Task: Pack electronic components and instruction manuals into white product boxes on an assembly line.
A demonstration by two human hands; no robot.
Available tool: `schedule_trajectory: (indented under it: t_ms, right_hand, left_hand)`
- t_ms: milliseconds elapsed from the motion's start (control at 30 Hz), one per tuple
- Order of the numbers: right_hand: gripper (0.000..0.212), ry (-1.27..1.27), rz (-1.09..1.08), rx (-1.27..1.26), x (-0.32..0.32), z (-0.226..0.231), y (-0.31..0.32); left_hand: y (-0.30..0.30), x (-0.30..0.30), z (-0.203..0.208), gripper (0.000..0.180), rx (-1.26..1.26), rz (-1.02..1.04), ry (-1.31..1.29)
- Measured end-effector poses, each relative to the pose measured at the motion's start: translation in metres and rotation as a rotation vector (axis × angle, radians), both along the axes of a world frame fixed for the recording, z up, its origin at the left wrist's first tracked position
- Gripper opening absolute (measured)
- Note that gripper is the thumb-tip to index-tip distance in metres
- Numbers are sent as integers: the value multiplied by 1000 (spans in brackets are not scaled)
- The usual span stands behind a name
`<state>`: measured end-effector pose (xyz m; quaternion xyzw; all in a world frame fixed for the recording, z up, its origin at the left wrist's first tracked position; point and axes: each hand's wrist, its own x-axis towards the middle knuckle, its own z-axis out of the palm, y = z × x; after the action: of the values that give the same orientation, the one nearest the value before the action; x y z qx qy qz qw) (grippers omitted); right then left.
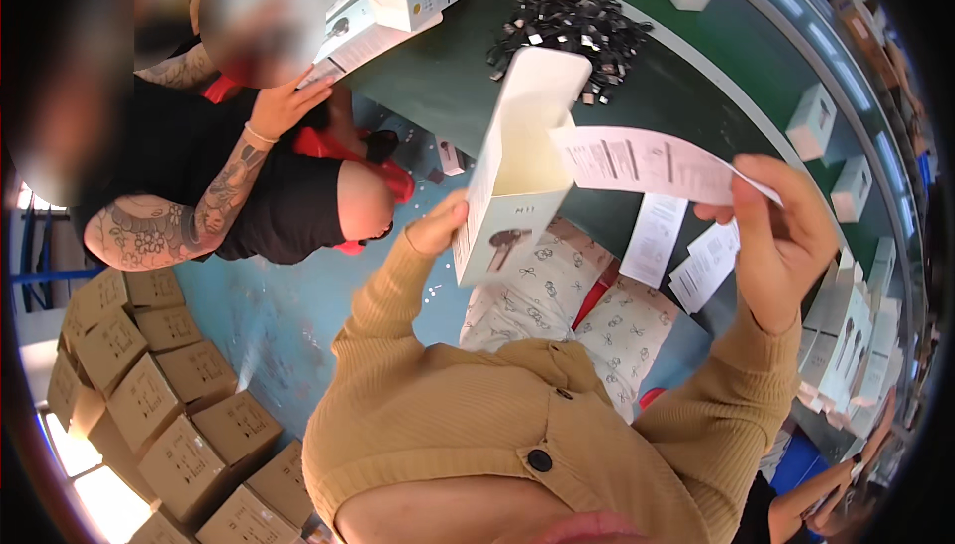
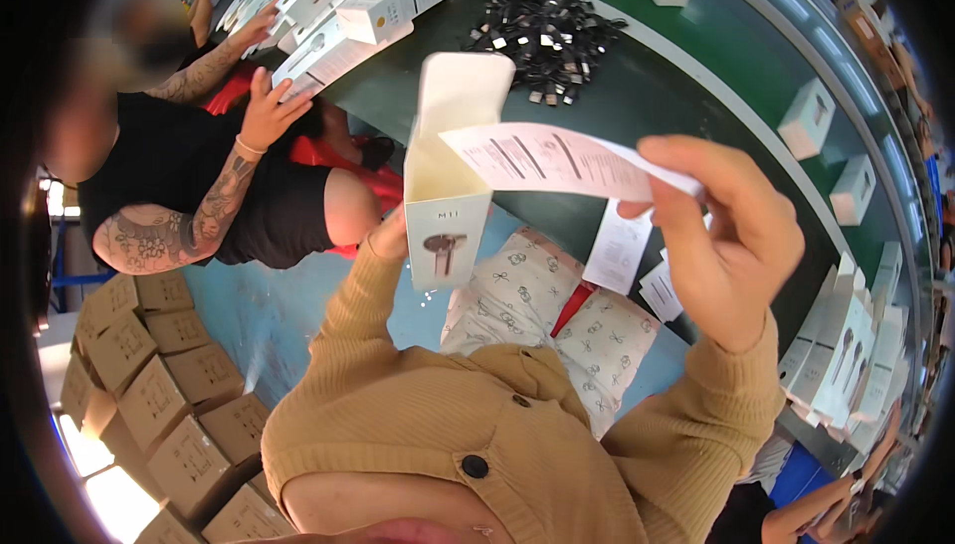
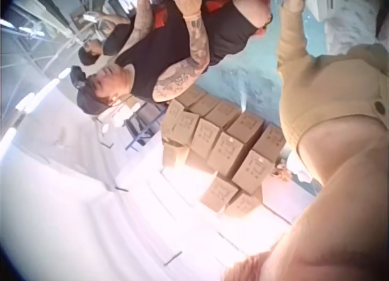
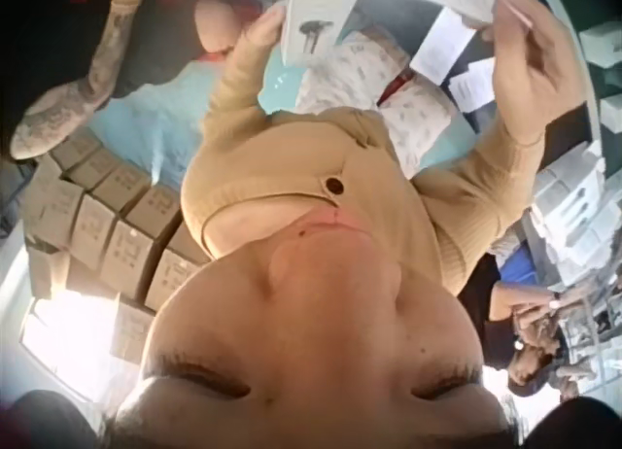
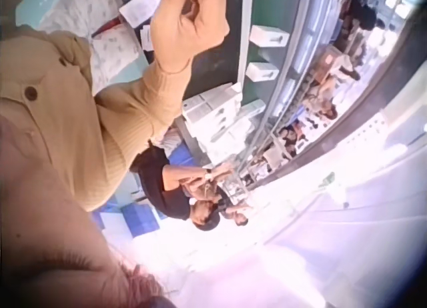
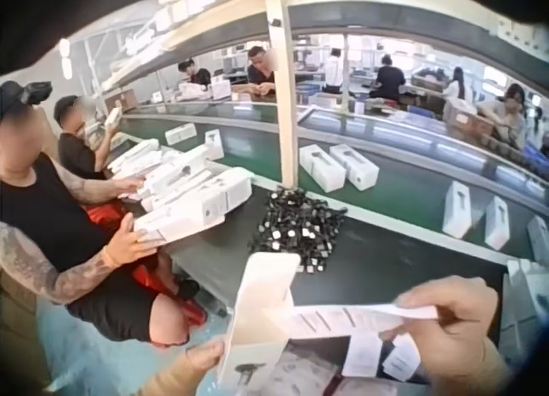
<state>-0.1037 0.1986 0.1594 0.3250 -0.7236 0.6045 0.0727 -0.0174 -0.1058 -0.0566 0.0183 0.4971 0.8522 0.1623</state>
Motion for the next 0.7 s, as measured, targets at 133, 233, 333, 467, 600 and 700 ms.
schedule_trajectory:
  t_ms: [133, 233, 333, 467, 600, 700]
  right_hand:
    - [17, -141, -36, 62, -4, -2, 11]
    - [16, -172, -38, 36, -6, -1, 17]
    - [15, -174, -20, 13, -7, 1, 24]
    - [15, -197, 29, 74, -4, 0, 35]
    - [18, -214, 111, 204, 0, 4, 38]
    - [17, -159, 80, 286, 0, 7, 40]
  left_hand:
    - [38, 14, 4, 119, 142, -152, 8]
    - [44, 18, 10, 133, 121, -201, 175]
    - [44, 19, 22, 122, -48, -238, 182]
    - [46, 20, 21, 107, -115, -215, 185]
    - [50, 25, 19, 100, -111, -230, 225]
    - [58, 24, 19, 99, -102, -263, 238]
